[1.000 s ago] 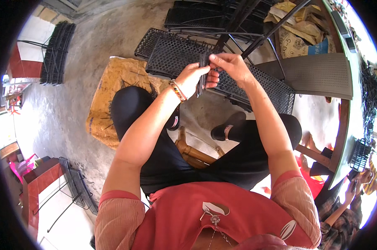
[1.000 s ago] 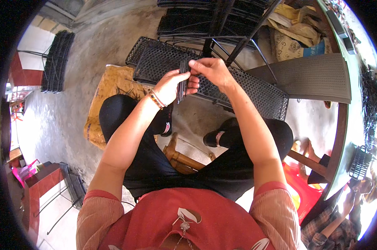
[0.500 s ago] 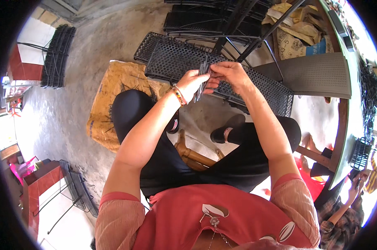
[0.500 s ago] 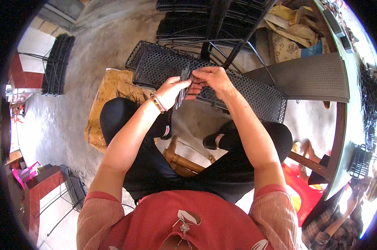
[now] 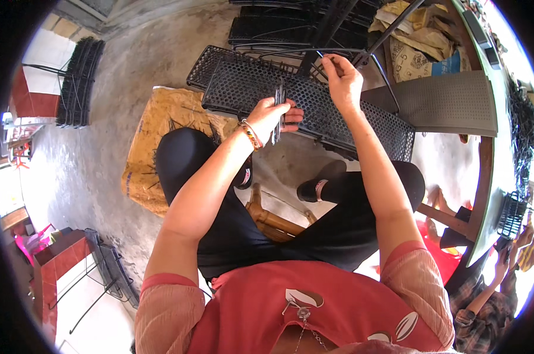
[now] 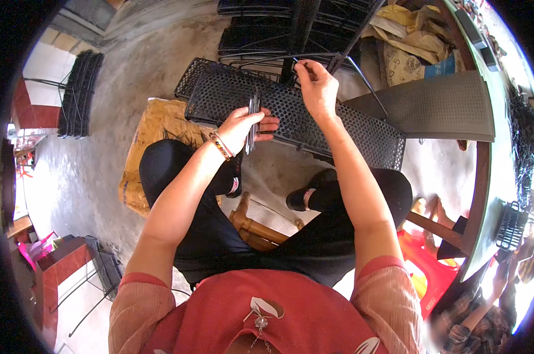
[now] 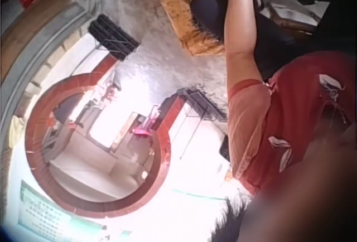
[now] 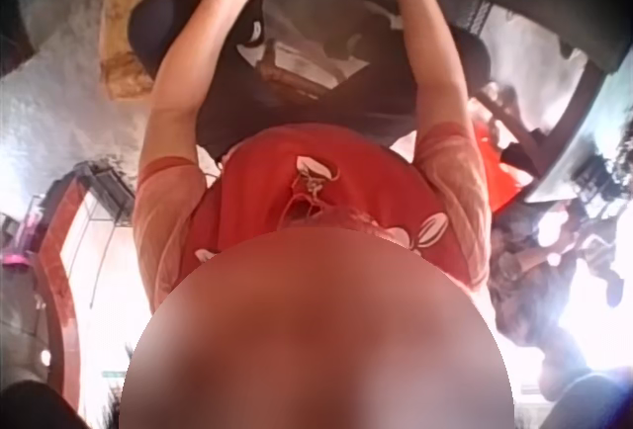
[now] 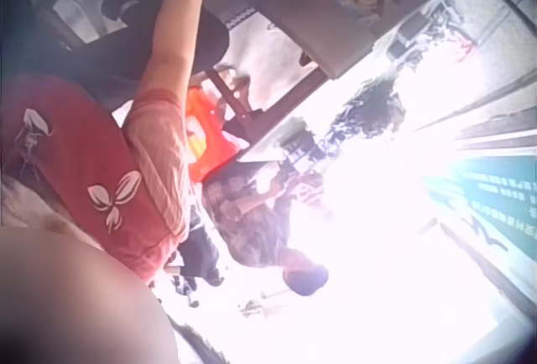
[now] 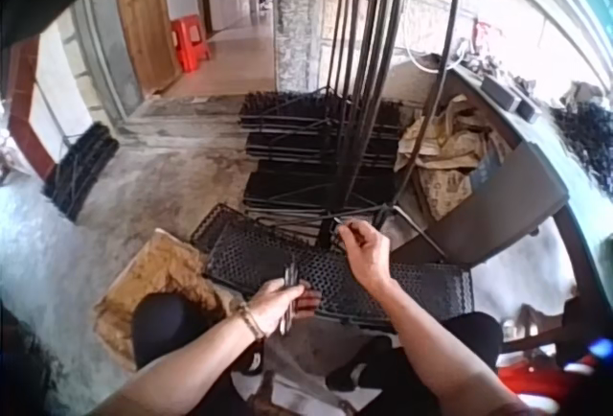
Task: Assembling a curved metal mesh component by inserting black wire ties into pre-drilled holes.
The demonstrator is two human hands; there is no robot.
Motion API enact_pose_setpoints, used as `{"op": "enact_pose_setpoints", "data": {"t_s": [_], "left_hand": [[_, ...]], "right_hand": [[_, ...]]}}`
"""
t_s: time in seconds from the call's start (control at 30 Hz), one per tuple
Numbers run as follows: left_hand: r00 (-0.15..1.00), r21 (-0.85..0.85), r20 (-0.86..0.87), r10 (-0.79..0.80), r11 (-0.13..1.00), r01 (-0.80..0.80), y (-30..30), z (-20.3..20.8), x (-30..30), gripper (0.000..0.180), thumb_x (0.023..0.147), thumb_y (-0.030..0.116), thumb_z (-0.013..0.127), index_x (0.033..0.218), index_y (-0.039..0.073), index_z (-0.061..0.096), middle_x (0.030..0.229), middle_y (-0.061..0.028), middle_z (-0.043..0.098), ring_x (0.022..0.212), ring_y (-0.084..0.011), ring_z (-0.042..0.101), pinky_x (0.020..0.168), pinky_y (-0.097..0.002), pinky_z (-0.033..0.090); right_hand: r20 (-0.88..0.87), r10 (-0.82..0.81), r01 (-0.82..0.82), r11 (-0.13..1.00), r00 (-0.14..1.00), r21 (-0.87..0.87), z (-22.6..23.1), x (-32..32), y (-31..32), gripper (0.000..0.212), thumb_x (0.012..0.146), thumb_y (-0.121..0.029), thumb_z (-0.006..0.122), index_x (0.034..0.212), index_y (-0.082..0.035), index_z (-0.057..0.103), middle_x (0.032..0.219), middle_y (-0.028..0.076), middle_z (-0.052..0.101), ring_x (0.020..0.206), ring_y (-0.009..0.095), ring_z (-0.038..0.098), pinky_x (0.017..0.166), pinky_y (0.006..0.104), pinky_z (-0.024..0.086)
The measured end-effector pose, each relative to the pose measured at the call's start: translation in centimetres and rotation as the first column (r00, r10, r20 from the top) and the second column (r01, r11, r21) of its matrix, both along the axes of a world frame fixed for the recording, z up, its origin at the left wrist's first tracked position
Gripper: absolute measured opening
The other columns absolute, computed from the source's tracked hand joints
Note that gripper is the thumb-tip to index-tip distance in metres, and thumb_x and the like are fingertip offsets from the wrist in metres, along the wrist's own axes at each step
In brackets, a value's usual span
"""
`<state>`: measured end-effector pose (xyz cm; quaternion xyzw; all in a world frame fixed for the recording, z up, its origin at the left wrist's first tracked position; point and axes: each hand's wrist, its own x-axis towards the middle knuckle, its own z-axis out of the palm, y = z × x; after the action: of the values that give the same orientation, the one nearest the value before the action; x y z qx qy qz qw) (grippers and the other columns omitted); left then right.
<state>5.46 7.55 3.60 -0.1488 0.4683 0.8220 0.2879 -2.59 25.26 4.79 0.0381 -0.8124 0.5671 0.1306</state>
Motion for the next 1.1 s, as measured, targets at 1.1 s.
{"op": "enact_pose_setpoints", "data": {"t_s": [1.1], "left_hand": [[0.999, 0.004, 0.025, -0.032, 0.999, 0.032, -0.1, 0.4, -0.1, 0.021, 0.090, 0.013, 0.045, 0.104, -0.002, 0.048, 0.098, -0.0214, 0.059, 0.087, -0.0271, 0.062, 0.073, -0.0388, 0.055]], "right_hand": [[-0.220, 0.125, -0.075, 0.972, 0.968, 0.221, -1.1, 0.1, -0.4, 0.015, 0.080, -0.011, 0.063, 0.091, -0.002, 0.063, 0.080, 0.008, 0.065, 0.068, 0.012, 0.061, 0.062, 0.0242, 0.047]]}}
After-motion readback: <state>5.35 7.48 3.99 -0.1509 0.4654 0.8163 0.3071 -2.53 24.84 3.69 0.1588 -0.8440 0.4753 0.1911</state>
